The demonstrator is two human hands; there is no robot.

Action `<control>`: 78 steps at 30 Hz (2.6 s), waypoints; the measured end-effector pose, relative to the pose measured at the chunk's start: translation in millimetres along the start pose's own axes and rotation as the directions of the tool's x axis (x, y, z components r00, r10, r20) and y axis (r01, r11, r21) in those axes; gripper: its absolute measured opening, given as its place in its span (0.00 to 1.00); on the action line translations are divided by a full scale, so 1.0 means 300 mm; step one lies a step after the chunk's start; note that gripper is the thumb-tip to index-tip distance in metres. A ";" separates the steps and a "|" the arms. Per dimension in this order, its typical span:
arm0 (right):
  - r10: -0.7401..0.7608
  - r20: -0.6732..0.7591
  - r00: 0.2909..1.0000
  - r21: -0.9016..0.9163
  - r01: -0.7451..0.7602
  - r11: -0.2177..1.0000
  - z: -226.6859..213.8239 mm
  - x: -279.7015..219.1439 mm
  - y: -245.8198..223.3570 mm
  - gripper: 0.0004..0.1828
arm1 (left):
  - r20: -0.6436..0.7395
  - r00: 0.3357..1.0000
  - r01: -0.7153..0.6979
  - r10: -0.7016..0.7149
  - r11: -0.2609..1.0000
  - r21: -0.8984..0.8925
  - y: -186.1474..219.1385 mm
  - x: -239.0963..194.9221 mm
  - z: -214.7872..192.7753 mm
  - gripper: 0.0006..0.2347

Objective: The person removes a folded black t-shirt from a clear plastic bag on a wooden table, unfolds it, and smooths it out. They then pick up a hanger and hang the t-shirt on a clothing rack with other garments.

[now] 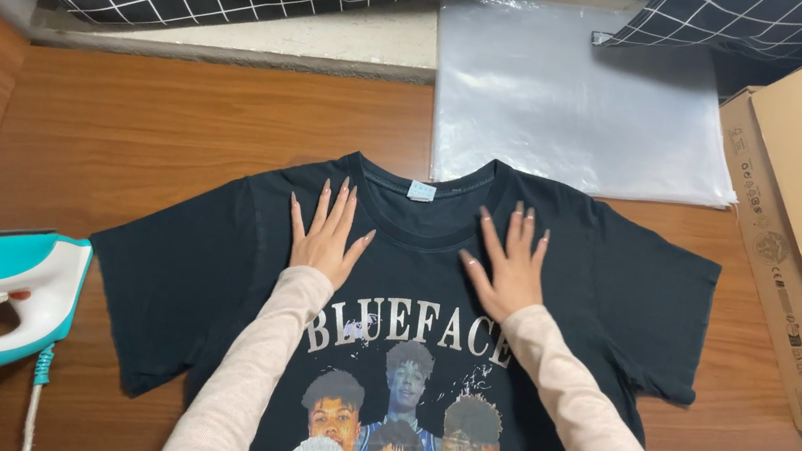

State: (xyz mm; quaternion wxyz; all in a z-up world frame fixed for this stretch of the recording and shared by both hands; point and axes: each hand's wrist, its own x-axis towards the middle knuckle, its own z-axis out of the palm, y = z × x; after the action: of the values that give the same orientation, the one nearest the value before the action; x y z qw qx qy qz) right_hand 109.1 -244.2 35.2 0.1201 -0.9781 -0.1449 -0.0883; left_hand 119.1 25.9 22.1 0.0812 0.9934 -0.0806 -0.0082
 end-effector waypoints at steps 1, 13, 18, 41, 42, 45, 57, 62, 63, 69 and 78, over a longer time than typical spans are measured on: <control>0.002 0.001 1.000 0.000 -0.002 1.000 -0.003 0.004 -0.016 0.33 | 0.001 1.000 -0.001 0.001 1.000 -0.001 0.002 0.011 -0.004 0.24; 0.035 0.065 0.997 -0.070 -0.031 0.997 0.074 0.159 0.149 0.31 | 0.036 0.997 0.063 -0.066 0.995 0.072 -0.077 0.131 -0.029 0.23; 0.051 -0.040 0.998 -0.063 -0.053 0.997 0.067 0.180 0.153 0.30 | -0.031 0.999 0.041 -0.037 0.993 0.113 -0.132 0.189 0.024 0.21; 0.278 0.411 0.868 -0.007 -0.301 0.953 -0.362 0.226 0.068 0.29 | 0.317 0.919 0.295 -0.232 0.941 -0.165 -0.044 0.136 -0.290 0.21; 0.259 0.430 0.865 0.018 -0.295 0.955 -0.382 0.206 0.069 0.28 | 0.333 0.922 0.278 -0.199 0.937 -0.210 -0.033 0.110 -0.321 0.19; 0.105 0.267 0.958 0.195 -0.160 0.967 -0.442 0.158 0.085 0.20 | -0.009 1.000 0.019 -0.024 0.925 -0.379 -0.047 0.053 -0.324 0.17; -0.111 -0.411 0.905 0.213 0.214 0.953 -0.525 -0.053 0.194 0.12 | -0.647 0.759 -0.255 0.070 0.947 -0.196 0.066 -0.098 -0.485 0.11; -0.031 -0.414 0.910 0.502 0.256 0.826 -0.660 -0.099 0.086 0.07 | -0.570 0.820 -0.193 -0.063 0.906 -0.377 0.128 -0.199 -0.532 0.12; -0.009 -0.407 0.914 0.581 0.266 0.769 -0.703 -0.108 0.039 0.10 | -0.488 0.868 -0.181 -0.090 0.858 -0.481 0.138 -0.221 -0.549 0.12; 0.098 -0.363 0.927 0.799 0.255 0.544 -0.807 -0.177 -0.038 0.12 | -0.296 0.928 -0.164 -0.226 0.465 -0.870 0.207 -0.330 -0.661 0.16; 0.216 -0.376 0.901 0.795 0.194 0.574 -0.904 -0.381 -0.216 0.08 | -0.394 0.919 -0.228 -0.033 0.769 -0.596 0.164 -0.432 -0.697 0.21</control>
State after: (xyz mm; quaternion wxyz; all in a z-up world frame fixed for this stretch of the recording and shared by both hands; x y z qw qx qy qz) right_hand -55.8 -284.6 284.2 0.5871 -0.7661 -0.1324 -0.2256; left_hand -10.6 32.2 236.8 0.4240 0.8843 -0.1085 0.1630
